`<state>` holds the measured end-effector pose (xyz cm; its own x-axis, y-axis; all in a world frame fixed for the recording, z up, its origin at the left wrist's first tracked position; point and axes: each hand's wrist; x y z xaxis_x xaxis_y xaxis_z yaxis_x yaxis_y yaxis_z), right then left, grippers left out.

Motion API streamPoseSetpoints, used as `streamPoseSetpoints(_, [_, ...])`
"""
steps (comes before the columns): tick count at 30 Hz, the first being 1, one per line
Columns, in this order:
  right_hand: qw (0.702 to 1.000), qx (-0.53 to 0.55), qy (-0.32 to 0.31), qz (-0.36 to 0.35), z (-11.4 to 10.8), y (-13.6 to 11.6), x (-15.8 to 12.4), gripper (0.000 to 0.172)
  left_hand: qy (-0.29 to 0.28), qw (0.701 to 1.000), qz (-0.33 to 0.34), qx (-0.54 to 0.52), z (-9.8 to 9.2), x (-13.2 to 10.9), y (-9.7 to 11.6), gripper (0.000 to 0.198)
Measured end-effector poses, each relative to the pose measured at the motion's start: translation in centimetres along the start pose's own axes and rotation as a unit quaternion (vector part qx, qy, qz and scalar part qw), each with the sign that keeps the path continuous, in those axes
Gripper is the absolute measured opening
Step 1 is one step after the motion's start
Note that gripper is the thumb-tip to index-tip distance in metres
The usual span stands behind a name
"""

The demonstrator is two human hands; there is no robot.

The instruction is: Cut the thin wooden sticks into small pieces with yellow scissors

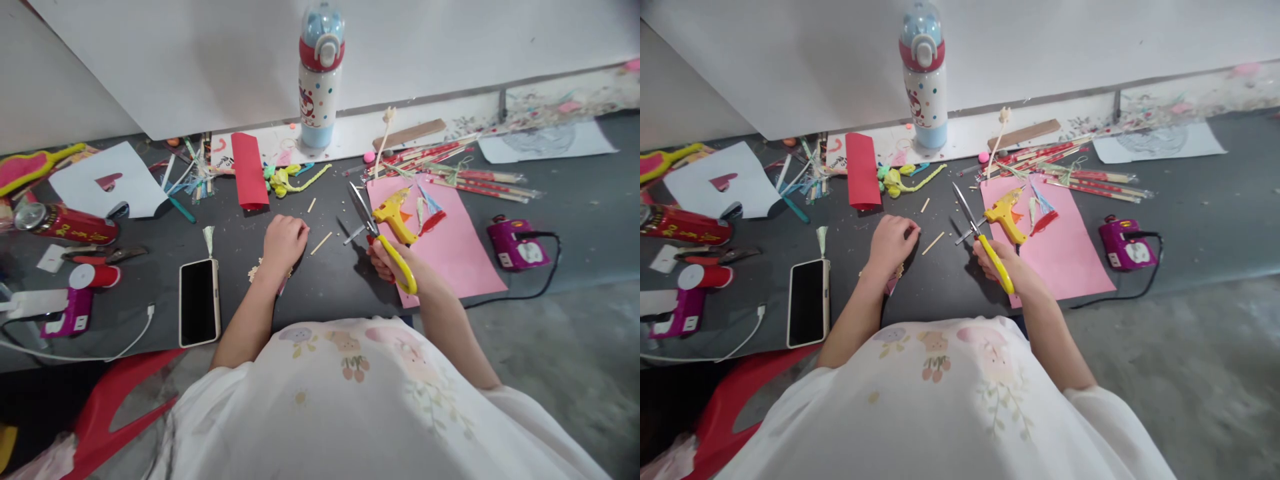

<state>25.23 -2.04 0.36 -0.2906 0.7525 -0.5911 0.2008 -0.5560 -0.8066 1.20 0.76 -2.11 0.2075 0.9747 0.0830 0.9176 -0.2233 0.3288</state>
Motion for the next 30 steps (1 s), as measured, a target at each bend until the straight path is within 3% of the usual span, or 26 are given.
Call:
streamPoseSetpoints(5, [1.0,0.02,-0.012,-0.016,0.0,0.3,0.0,0.047,-0.078,0.996,0.04,-0.035,0.0,0.0,0.9,0.024])
streamPoseSetpoints(16, [0.993,0.099,-0.049,-0.043,-1.3,0.3,-0.4,0.048,-0.066,0.998,0.002,-0.007,-1.2,0.3,1.9,0.021])
streamPoseSetpoints(30, [0.989,0.129,-0.065,-0.041,-2.7,1.8,-0.2,0.045,-0.17,0.985,-0.006,-0.013,-0.3,1.0,3.1,0.019])
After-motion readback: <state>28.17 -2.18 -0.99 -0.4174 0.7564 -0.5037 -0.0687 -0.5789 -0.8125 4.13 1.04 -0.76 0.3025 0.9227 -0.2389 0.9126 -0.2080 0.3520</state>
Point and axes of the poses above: each hand's wrist, its own x-axis towards the middle knuckle, its own z-axis out of the palm, y = z × x, and after that the axes turned 5 degrees about -x, right-handed
